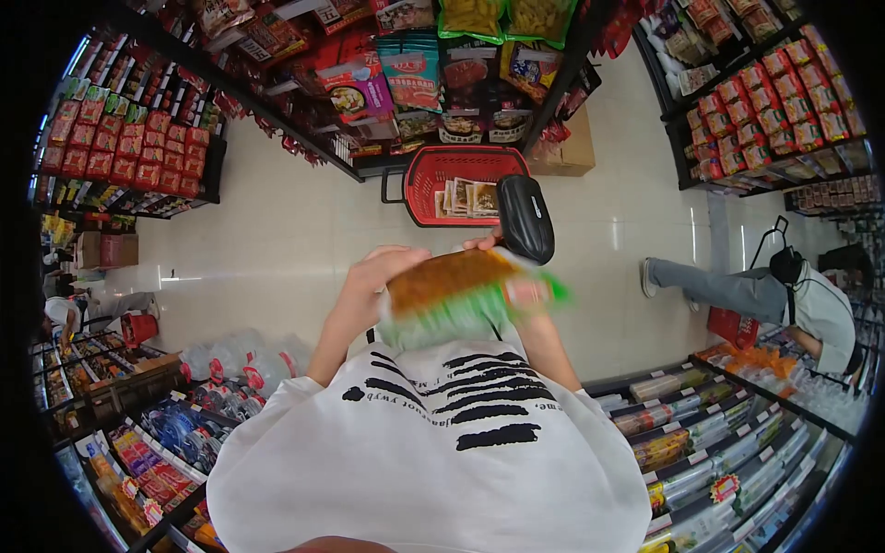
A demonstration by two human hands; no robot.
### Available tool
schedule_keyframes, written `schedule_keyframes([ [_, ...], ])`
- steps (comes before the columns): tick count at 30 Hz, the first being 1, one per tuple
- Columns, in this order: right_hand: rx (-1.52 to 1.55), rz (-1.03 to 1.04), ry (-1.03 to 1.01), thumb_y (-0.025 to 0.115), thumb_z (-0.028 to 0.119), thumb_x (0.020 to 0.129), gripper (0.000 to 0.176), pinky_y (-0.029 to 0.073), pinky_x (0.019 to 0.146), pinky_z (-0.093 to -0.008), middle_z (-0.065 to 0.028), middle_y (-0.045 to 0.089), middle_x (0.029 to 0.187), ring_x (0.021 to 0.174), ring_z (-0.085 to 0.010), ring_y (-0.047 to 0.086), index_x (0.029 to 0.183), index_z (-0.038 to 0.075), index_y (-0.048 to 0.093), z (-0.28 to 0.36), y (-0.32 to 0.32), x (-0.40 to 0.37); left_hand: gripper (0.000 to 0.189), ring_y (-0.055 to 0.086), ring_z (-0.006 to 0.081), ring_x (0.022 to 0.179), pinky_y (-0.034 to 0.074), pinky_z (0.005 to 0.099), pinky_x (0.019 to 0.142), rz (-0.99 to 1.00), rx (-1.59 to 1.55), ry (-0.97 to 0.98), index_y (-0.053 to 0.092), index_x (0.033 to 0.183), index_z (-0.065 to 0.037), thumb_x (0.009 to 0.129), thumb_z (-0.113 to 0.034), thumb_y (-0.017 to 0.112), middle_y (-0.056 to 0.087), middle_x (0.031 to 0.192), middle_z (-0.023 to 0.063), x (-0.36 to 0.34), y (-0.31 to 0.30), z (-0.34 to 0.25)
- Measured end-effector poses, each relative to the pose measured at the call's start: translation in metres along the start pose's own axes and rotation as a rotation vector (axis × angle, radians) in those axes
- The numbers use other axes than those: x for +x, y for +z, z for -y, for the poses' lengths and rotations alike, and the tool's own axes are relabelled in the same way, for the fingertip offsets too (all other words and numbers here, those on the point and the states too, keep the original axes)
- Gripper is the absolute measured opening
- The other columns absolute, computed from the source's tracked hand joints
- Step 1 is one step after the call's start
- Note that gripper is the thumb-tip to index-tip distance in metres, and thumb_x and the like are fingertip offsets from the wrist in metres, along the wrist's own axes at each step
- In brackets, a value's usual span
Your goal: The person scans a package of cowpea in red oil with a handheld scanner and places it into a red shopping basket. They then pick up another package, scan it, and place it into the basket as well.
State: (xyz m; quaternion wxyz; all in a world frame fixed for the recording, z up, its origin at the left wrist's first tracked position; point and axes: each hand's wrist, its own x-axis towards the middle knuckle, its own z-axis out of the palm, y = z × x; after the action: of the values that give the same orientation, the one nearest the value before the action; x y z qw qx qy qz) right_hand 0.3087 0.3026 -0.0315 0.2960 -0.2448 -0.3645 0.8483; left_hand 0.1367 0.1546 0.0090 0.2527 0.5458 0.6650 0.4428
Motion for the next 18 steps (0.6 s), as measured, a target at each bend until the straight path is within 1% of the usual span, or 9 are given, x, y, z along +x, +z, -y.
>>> schedule_keyframes([
  [1,0.256,0.045,0.033,0.063,-0.003,0.077,0.034,0.048,0.086,-0.0348,-0.0080,0.057,0.096,0.100,-0.0220,0.057,0.107,0.005,0.049,-0.005,-0.001,0.005,0.041,0.060,0.0236,0.101,0.044,0.0368,0.091,0.035,0.229,0.330,0.059,0.114,-0.006,0.073,0.000,0.064,0.062,0.110,0.0090,0.006,-0.005,0.000],
  [2,0.512,0.092,0.066,0.063,-0.001,0.079,0.032,0.048,0.088,-0.0357,-0.0075,0.058,0.095,0.101,-0.0228,0.057,0.107,0.005,0.049,-0.008,-0.002,0.009,0.041,0.060,0.0236,0.101,0.044,0.0368,0.091,0.035,0.236,0.332,0.059,0.114,-0.006,0.073,0.000,0.064,0.062,0.110,0.0090,0.010,-0.007,-0.001],
  [3,0.343,0.110,0.024,0.062,0.001,0.082,0.030,0.047,0.093,-0.0371,-0.0062,0.058,0.095,0.103,-0.0228,0.056,0.108,0.005,0.048,-0.005,-0.003,0.012,0.039,0.060,0.0242,0.100,0.044,0.0368,0.090,-0.009,0.271,0.329,0.063,0.110,-0.009,0.071,-0.002,0.064,0.063,0.109,0.0077,0.013,-0.006,-0.003],
  [4,0.347,0.115,0.021,0.062,0.001,0.082,0.030,0.047,0.093,-0.0371,-0.0062,0.058,0.095,0.103,-0.0228,0.056,0.108,0.005,0.048,-0.004,-0.001,0.015,0.037,0.060,0.0248,0.098,0.045,0.0368,0.089,-0.054,0.306,0.326,0.066,0.106,-0.012,0.070,-0.004,0.064,0.064,0.107,0.0065,0.017,-0.007,-0.004],
  [7,0.328,0.092,0.052,0.058,-0.006,0.082,0.032,0.046,0.094,-0.0368,-0.0064,0.057,0.092,0.103,-0.0226,0.056,0.109,0.005,0.047,0.002,0.003,0.030,0.038,0.060,0.0237,0.098,0.045,0.0362,0.086,-0.060,0.303,0.324,0.066,0.107,-0.014,0.070,-0.007,0.065,0.064,0.108,0.0062,0.029,-0.015,0.004],
  [8,0.332,0.095,0.049,0.058,-0.006,0.082,0.032,0.046,0.094,-0.0368,-0.0064,0.057,0.092,0.103,-0.0226,0.056,0.109,0.005,0.047,0.001,0.001,0.036,0.038,0.060,0.0237,0.098,0.045,0.0362,0.086,-0.059,0.309,0.327,0.066,0.107,-0.014,0.070,-0.007,0.065,0.064,0.108,0.0062,0.034,-0.017,0.005],
  [10,0.351,0.192,0.020,0.061,0.004,0.083,0.033,0.046,0.095,-0.0379,-0.0078,0.055,0.098,0.108,-0.0229,0.052,0.113,0.004,0.045,-0.005,-0.005,0.053,0.038,0.060,0.0233,0.097,0.046,0.0349,0.082,-0.057,0.295,0.313,0.066,0.107,-0.014,0.070,-0.007,0.065,0.063,0.109,0.0052,0.046,-0.023,0.008],
  [14,0.377,0.244,-0.022,0.061,0.007,0.083,0.035,0.045,0.095,-0.0381,-0.0080,0.054,0.099,0.108,-0.0230,0.051,0.114,0.004,0.044,-0.002,0.002,0.080,0.039,0.060,0.0228,0.093,0.046,0.0332,0.079,-0.050,0.352,0.335,0.066,0.108,-0.014,0.069,-0.008,0.067,0.063,0.108,0.0042,0.068,-0.029,0.014],
  [18,0.403,0.297,-0.062,0.062,0.011,0.083,0.037,0.045,0.095,-0.0384,-0.0083,0.053,0.100,0.109,-0.0231,0.050,0.115,0.004,0.044,0.004,0.010,0.099,0.050,0.059,0.0219,0.088,0.046,0.0329,0.079,-0.009,0.382,0.316,0.064,0.110,-0.017,0.061,-0.005,0.069,0.064,0.105,0.0019,0.084,-0.035,0.017],
])
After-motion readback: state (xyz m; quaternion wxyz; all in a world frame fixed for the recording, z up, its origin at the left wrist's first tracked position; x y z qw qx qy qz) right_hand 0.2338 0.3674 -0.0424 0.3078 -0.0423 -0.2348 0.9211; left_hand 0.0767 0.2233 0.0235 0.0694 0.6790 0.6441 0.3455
